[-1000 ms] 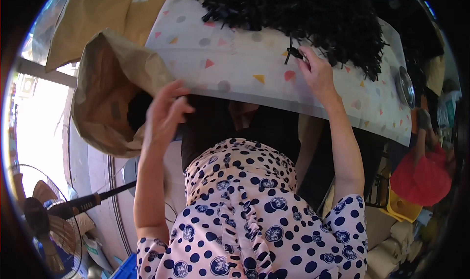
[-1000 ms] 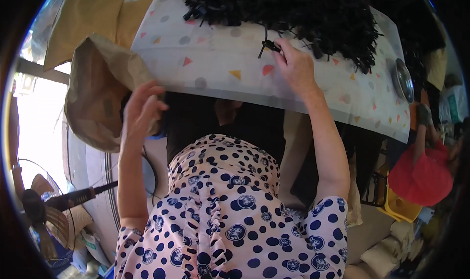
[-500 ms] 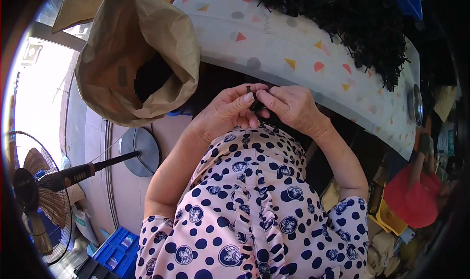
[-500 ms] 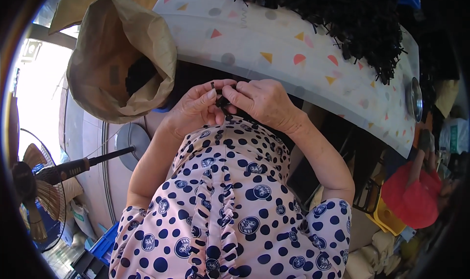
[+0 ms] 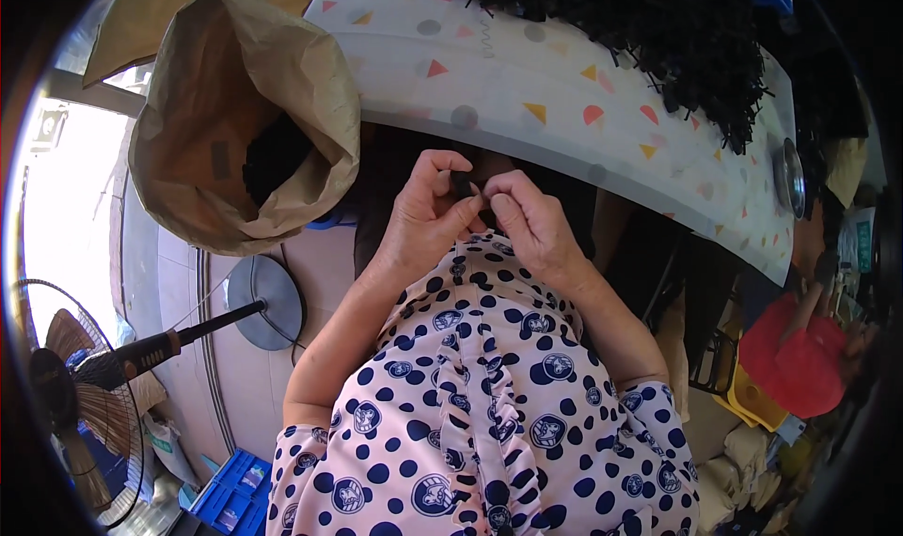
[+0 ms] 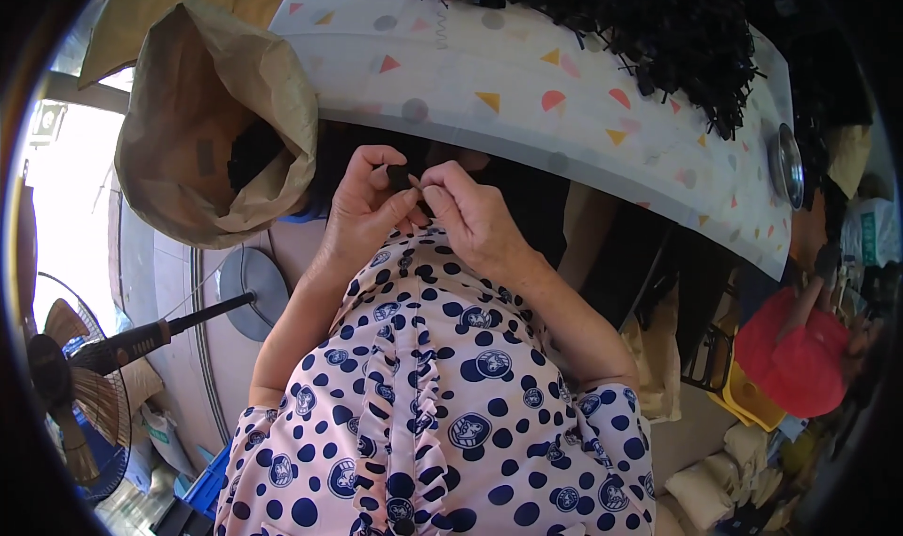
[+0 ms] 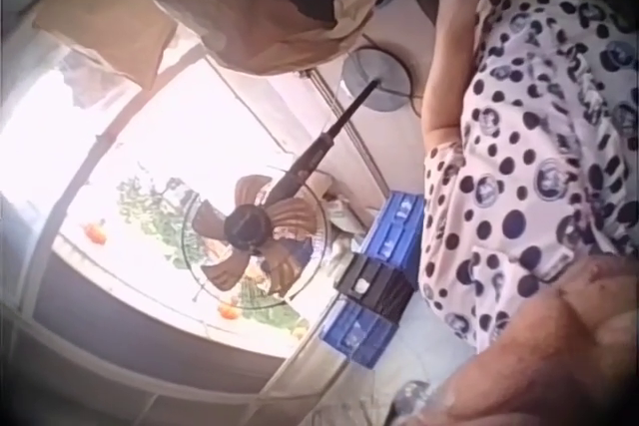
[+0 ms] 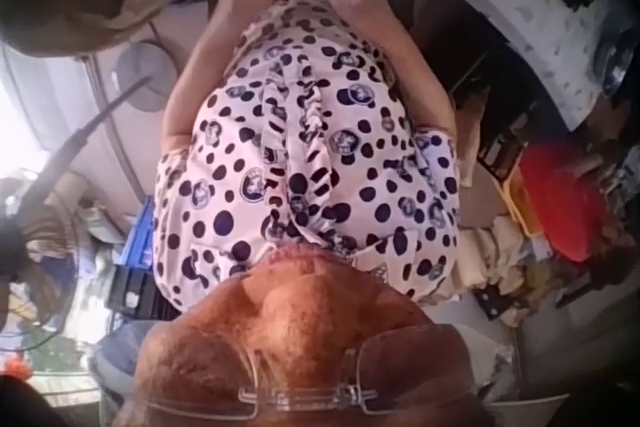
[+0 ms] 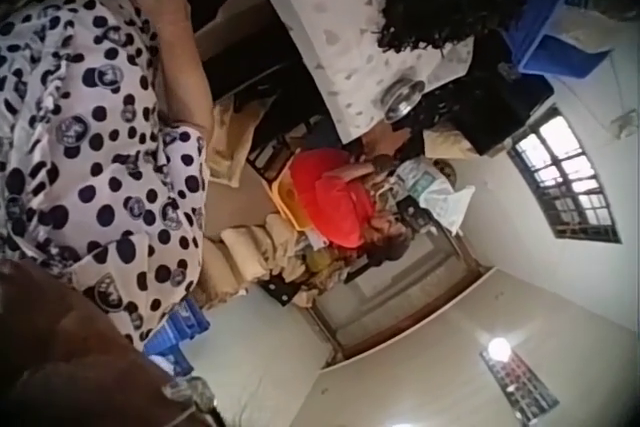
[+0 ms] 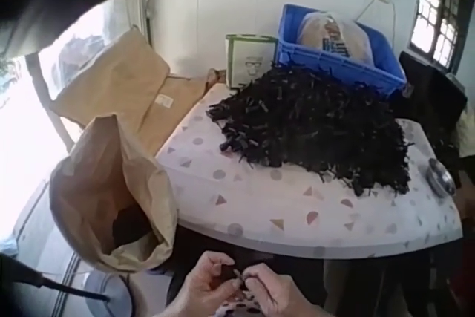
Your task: Sorting small black plastic components from a pile on a table and placing them into a paper bag.
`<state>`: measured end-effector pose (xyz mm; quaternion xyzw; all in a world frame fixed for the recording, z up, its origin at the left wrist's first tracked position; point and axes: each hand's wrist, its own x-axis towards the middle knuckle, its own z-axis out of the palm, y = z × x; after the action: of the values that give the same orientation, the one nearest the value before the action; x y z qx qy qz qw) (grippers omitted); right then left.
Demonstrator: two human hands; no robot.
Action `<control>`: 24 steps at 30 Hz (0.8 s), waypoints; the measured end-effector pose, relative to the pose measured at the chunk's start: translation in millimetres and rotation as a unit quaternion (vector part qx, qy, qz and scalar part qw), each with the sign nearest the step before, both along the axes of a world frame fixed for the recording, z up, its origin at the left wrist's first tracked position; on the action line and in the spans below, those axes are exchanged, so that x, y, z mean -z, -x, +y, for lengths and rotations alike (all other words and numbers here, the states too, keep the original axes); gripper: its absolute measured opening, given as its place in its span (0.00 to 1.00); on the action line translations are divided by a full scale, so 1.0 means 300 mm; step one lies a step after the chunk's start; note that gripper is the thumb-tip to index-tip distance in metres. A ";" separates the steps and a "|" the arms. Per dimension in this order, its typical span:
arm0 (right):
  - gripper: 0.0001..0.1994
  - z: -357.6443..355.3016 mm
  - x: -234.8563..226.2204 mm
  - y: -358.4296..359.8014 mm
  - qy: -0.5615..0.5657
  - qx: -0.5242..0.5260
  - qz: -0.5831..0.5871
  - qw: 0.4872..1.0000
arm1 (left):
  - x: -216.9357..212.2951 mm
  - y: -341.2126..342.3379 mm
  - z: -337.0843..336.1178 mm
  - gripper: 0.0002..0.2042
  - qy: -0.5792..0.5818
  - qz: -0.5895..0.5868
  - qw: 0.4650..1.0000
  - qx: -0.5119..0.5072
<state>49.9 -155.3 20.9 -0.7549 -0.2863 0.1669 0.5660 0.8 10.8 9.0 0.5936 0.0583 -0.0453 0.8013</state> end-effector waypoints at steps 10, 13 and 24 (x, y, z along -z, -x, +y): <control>0.10 0.020 0.044 0.024 -0.023 0.035 0.025 0.999 | 0.006 -0.005 -0.024 0.15 -0.285 -0.058 0.957 0.014; 0.09 0.016 0.058 0.019 0.001 0.028 0.033 0.999 | 0.019 -0.011 -0.031 0.15 -0.348 -0.078 0.934 -0.001; 0.11 0.037 0.159 0.002 -0.143 0.111 0.045 0.982 | 0.023 -0.036 -0.048 0.13 -0.374 -0.109 0.920 -0.048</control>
<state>49.3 -144.3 -26.9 -0.6849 -0.1960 0.0936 0.6955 11.4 -3.6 2.0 0.8480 0.0115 0.0832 0.5233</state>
